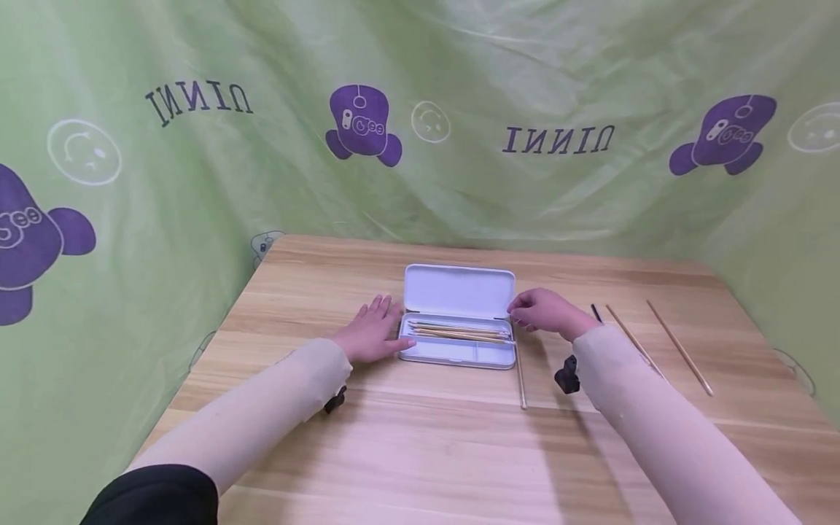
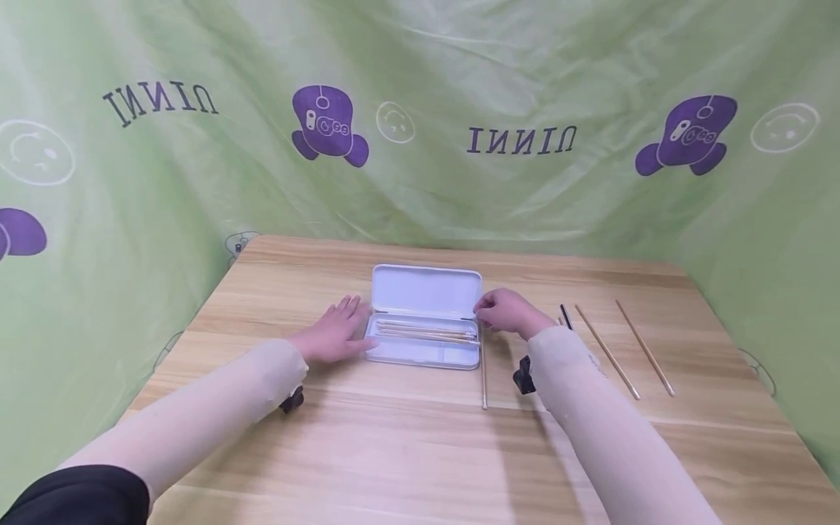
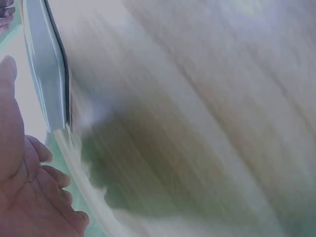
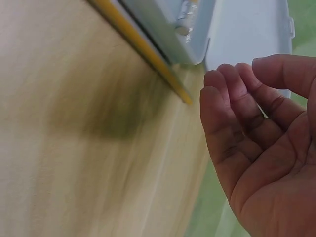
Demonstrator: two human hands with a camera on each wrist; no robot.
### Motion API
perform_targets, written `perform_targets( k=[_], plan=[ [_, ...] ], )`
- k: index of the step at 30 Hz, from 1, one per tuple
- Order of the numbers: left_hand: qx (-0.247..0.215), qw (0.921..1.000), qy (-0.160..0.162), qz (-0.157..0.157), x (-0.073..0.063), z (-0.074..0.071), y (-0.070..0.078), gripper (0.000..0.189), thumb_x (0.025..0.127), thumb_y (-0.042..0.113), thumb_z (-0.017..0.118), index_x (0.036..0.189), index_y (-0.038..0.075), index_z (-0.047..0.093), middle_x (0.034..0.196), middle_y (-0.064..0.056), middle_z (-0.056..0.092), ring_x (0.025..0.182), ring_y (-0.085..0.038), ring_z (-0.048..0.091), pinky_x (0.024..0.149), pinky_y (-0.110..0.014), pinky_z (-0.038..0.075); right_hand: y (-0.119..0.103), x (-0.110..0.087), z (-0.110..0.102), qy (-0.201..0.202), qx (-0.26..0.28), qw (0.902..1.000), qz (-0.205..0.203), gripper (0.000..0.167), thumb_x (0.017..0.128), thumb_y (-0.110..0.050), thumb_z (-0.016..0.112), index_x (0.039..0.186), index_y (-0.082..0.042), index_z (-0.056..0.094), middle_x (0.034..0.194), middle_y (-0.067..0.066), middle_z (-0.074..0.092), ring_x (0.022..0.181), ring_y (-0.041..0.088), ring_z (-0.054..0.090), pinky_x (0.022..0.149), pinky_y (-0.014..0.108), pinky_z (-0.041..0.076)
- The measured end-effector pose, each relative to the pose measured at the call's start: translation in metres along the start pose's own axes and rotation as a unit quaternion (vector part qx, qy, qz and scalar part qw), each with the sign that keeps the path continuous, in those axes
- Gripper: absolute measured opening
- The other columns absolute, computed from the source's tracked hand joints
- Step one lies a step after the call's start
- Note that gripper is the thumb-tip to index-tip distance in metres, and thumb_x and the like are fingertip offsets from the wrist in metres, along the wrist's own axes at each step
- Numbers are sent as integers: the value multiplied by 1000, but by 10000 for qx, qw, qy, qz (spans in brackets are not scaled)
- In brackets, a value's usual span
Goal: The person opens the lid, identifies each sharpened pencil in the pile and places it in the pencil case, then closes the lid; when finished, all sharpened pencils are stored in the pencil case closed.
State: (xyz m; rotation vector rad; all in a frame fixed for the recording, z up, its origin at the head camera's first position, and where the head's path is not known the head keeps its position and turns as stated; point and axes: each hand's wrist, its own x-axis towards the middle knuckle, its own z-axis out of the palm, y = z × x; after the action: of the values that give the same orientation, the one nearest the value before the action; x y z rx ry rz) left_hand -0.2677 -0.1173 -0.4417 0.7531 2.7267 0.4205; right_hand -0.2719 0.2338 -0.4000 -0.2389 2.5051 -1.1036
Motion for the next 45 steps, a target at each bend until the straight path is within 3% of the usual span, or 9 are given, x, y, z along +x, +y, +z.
perform_targets(
  k=[4, 7, 11, 14, 22, 28, 35, 39, 45],
  plan=[
    [-359, 9992, 182, -38, 3, 0, 0, 87, 107, 51, 49, 161, -9, 17, 164, -36, 9, 154, -49, 3, 123, -59, 6, 6, -3, 3, -36, -211, 9995, 214, 21, 101, -6, 56, 108, 11, 66, 83, 10, 63, 76, 18, 58, 72, 33, 53],
    [-1054, 9928, 548, -158, 10, -6, 2, 84, 109, 47, 46, 160, -11, 12, 165, -33, 11, 154, -47, 7, 124, -54, 8, 8, -5, 7, -48, -286, 9985, 463, 19, 101, -7, 56, 103, 9, 66, 80, 7, 65, 73, 15, 60, 70, 30, 55],
    [-2363, 9651, 1065, -377, 19, -23, 14, 78, 110, 41, 46, 161, -8, 13, 167, -27, 15, 155, -41, 15, 125, -48, 11, 10, -7, 11, -224, 211, 9971, 697, 15, 101, -4, 56, 102, 9, 63, 84, 10, 69, 72, 13, 66, 71, 29, 60],
    [-2822, 9502, 1262, -398, 25, -30, 21, 74, 110, 37, 48, 161, -7, 17, 167, -25, 19, 155, -39, 17, 125, -47, 13, 11, -6, 14, -284, 596, 9952, 723, 13, 101, -1, 55, 102, 10, 61, 84, 11, 69, 71, 11, 67, 71, 28, 60],
    [-2849, 9473, 1345, -577, 34, -25, 27, 75, 109, 32, 50, 162, -6, 14, 168, -24, 19, 155, -36, 18, 125, -45, 14, 10, -5, 16, -102, 906, 9941, 583, 10, 97, 2, 57, 102, 10, 60, 82, 9, 65, 69, 10, 63, 67, 24, 56],
    [-2872, 9470, 1279, -656, 37, -23, 28, 77, 109, 34, 50, 163, -5, 11, 168, -24, 17, 155, -37, 16, 125, -45, 13, 12, -7, 13, -336, 1159, 9892, 836, 10, 102, -1, 54, 104, 8, 56, 83, 9, 63, 68, 13, 63, 66, 26, 58],
    [-2859, 9476, 1285, -617, 38, -25, 28, 77, 109, 34, 51, 163, -4, 12, 168, -23, 18, 155, -36, 17, 125, -44, 14, 12, -3, 13, -419, 1528, 9852, 657, 9, 101, 2, 52, 105, 10, 53, 87, 10, 62, 73, 12, 65, 69, 24, 58],
    [-3011, 9418, 1371, -590, 37, -26, 30, 74, 108, 31, 52, 163, -4, 16, 166, -24, 25, 153, -37, 25, 124, -46, 20, 11, -3, 15, -347, 1456, 9868, 625, 7, 98, 4, 54, 104, 9, 54, 88, 11, 62, 74, 14, 64, 69, 25, 58],
    [-3327, 9270, 1607, -652, 36, -26, 30, 71, 107, 23, 56, 162, -4, 20, 160, -27, 36, 145, -41, 39, 119, -48, 32, 12, -3, 19, -267, 1234, 9891, 760, 7, 96, 5, 56, 99, 2, 50, 85, 11, 62, 70, 14, 63, 66, 25, 57]
  ],
)
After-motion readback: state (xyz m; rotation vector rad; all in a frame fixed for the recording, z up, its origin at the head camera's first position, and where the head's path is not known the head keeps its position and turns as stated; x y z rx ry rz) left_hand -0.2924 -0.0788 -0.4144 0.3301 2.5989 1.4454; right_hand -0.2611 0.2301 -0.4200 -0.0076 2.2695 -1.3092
